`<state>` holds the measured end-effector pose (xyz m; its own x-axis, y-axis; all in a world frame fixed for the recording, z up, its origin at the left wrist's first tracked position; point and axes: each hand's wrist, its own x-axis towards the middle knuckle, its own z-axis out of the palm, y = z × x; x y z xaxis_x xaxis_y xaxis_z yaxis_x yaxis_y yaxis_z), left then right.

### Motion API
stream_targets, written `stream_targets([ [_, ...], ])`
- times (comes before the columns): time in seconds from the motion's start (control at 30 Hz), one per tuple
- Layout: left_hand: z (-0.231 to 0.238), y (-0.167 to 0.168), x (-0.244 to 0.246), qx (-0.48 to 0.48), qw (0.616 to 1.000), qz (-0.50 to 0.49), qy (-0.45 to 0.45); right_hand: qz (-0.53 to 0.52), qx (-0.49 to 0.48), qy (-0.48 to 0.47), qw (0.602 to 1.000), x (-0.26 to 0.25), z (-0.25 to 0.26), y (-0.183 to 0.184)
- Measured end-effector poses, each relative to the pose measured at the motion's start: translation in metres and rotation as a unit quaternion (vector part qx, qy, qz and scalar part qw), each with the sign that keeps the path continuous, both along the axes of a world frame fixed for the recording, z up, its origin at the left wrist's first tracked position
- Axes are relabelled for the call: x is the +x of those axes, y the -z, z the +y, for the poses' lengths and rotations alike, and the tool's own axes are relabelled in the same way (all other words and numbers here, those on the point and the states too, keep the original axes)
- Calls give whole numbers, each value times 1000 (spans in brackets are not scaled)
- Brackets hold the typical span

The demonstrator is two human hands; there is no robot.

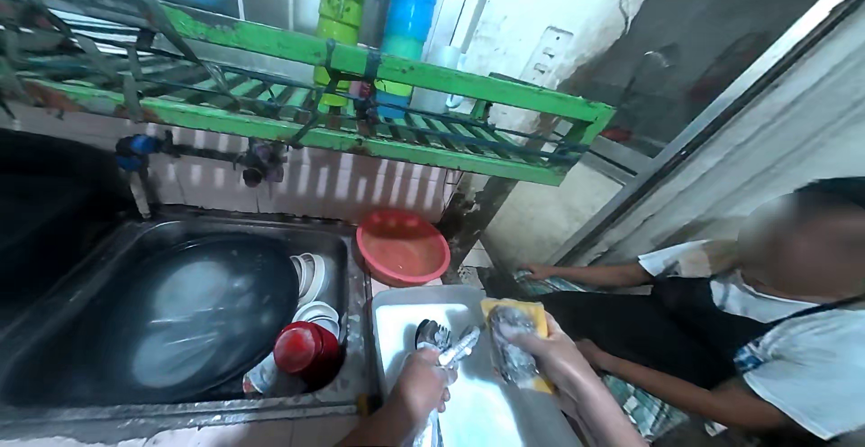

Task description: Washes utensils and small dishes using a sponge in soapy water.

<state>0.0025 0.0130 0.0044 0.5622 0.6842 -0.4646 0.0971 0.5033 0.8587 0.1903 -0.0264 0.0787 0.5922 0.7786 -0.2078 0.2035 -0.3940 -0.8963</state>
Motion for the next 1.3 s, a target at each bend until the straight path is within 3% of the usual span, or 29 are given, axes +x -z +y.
stream_targets([
  [0.07,1,0,1,-2,1000,-6,14,33,-6,-25,999,-2,-7,-4],
  [0.27,-2,-7,0,-21,995,-46,85,-24,-46,-40,998,2,-7,2],
  [0.4,0,-5,2,-40,997,-32,59,-50,-111,-128,984,-4,-10,-3],
  [0.6,2,-5,-1,-48,996,-31,-67,70,-19,-76,994,-8,-25,4],
  [0.77,-6,-3,2,5,999,-32,-29,-101,-140,-169,970,-25,-15,16],
  [0.9,-1,-1,0,-13,999,-38,-20,-261,-50,-100,959,-12,1,21],
  [0.93,-1,-1,0,-13,998,-47,-27,-249,-3,-56,967,-7,3,20],
  [1.0,-2,0,-1,-6,995,-82,-47,-130,33,25,991,2,4,13],
  [1.07,-4,-2,-3,-7,992,-120,-46,-49,25,28,998,1,0,14],
  [1.2,-7,-3,-1,-4,986,-166,25,-85,-77,-76,990,-14,-5,17],
  [1.3,-5,-3,-1,-14,993,-106,57,-92,-5,1,996,-2,-6,9],
])
